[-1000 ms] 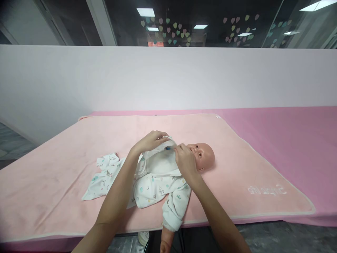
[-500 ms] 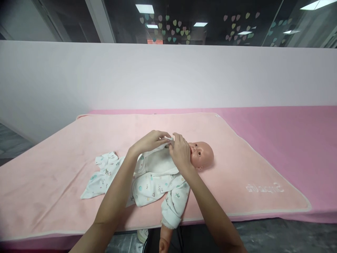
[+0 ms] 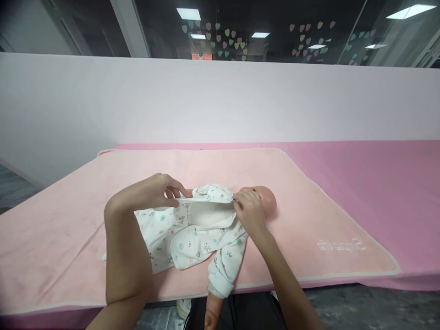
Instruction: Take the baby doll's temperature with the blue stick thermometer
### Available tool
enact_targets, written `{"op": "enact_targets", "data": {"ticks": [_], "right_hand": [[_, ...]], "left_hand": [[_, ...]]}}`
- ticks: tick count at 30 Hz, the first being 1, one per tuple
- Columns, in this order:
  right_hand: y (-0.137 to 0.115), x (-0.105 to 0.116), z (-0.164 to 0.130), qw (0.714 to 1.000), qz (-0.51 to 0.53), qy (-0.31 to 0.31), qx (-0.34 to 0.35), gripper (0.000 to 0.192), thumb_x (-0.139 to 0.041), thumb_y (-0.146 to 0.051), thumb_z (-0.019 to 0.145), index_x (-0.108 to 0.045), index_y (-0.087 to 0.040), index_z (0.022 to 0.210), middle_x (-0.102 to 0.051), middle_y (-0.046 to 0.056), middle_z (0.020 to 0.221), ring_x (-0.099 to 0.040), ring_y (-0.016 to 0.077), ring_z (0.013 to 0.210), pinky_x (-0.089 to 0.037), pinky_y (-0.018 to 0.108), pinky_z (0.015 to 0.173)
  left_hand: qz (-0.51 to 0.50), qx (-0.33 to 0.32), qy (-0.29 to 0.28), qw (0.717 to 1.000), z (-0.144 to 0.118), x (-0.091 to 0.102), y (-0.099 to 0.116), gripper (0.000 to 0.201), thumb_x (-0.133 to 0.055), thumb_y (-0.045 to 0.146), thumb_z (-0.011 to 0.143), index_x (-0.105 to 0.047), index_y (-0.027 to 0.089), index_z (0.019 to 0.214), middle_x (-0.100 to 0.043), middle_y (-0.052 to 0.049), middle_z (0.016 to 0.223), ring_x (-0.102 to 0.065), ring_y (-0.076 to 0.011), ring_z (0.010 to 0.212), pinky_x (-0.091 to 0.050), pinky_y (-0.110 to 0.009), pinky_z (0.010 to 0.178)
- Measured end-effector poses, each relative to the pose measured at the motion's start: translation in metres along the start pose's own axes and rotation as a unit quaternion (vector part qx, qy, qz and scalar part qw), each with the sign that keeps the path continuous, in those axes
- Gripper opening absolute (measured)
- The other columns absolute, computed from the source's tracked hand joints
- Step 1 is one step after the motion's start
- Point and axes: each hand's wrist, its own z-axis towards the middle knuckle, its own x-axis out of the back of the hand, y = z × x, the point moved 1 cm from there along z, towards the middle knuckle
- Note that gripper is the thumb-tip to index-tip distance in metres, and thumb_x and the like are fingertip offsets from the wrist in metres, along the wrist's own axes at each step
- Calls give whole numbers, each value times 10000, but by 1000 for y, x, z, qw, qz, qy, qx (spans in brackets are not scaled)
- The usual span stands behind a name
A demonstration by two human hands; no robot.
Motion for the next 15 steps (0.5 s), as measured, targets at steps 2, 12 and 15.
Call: {"op": "enact_targets", "data": {"ticks": [2, 12, 15], "right_hand": [[-3, -2, -10, 1000, -9, 22, 4, 226, -416, -148, 834, -633, -212, 843, -665, 34, 941, -589, 193, 917, -431, 351, 826], [-15, -9, -19, 984, 108, -26, -140, 155, -400, -192, 827, -538, -199, 897, -615, 61, 915, -580, 200, 823, -488, 343, 704], [-14, -15, -17, 947, 248, -22, -204, 110, -424, -245, 827, -512, -206, 880, -607, 60, 925, -595, 173, 704, -517, 332, 612]], "left_hand": [[1, -8, 3, 1000, -5, -3, 4, 290, -569, 236, 634, -683, 223, 900, -674, -15, 819, -619, -143, 711, -417, -184, 531], [18, 1, 10, 1000, -8, -8, 7, 291, -592, 246, 629, -675, 226, 907, -679, 2, 759, -624, -156, 682, -408, -205, 507], [19, -2, 12, 1000, -9, -9, 8, 288, -596, 251, 630, -673, 216, 905, -679, -7, 766, -629, -155, 678, -405, -200, 499]]}}
